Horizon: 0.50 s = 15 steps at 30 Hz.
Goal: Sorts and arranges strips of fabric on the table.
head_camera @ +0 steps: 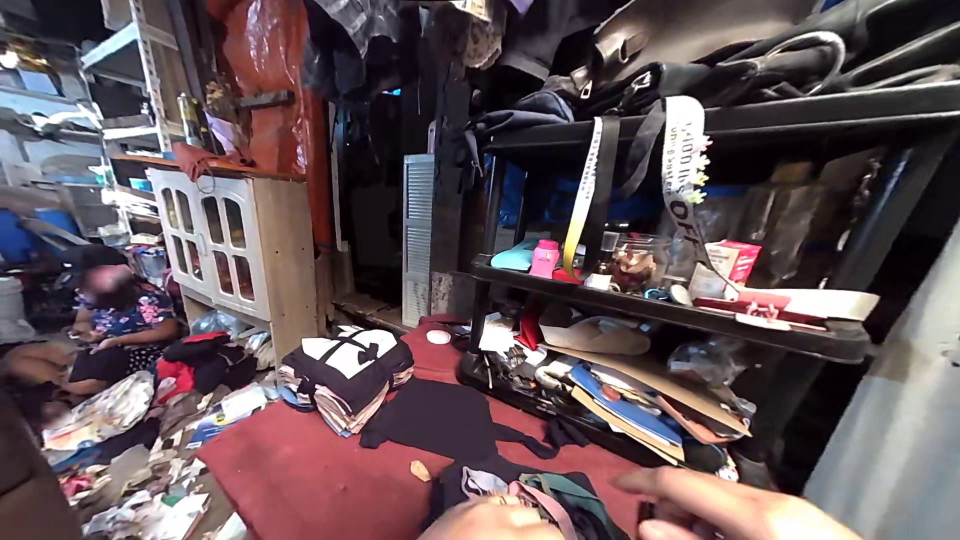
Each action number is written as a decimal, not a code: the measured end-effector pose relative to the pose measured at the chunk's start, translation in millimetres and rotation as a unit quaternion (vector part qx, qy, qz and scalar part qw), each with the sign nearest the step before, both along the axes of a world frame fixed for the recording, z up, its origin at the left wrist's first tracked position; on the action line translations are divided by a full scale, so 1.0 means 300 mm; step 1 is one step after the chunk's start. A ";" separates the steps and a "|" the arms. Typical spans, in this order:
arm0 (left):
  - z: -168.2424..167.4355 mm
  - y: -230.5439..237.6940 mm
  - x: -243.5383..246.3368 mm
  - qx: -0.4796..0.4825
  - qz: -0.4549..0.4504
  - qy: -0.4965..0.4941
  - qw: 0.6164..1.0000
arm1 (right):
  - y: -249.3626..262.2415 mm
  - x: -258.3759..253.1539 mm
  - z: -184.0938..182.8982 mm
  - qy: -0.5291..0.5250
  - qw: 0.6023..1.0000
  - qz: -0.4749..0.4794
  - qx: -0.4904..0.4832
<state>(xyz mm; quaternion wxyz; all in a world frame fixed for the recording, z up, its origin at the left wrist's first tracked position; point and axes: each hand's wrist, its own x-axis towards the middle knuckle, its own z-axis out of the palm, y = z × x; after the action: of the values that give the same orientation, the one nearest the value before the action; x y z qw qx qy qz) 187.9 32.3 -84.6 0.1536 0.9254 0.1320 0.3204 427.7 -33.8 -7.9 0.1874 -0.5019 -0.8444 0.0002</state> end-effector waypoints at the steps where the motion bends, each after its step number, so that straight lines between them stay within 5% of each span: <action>1: 0.003 0.002 -0.007 0.007 0.022 -0.004 1.000 | -0.001 0.019 0.008 0.005 1.000 -0.010 0.001; 6: -0.025 0.014 -0.055 0.015 0.073 0.128 0.989 | 0.004 0.096 0.034 0.040 0.997 -0.071 -0.009; 11: -0.064 0.042 -0.027 0.035 -0.067 0.065 0.995 | 0.000 0.091 0.044 0.066 0.994 -0.082 -0.007; 15: -0.071 0.060 -0.034 -0.003 -0.056 0.101 0.993 | 0.009 0.092 0.037 0.063 0.994 -0.079 -0.027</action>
<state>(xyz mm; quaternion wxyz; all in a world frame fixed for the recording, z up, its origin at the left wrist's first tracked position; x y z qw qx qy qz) 177.6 50.4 -105.9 0.1603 0.9584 0.0958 0.2158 455.4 -31.1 3.3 0.2259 -0.5713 -0.7880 0.0397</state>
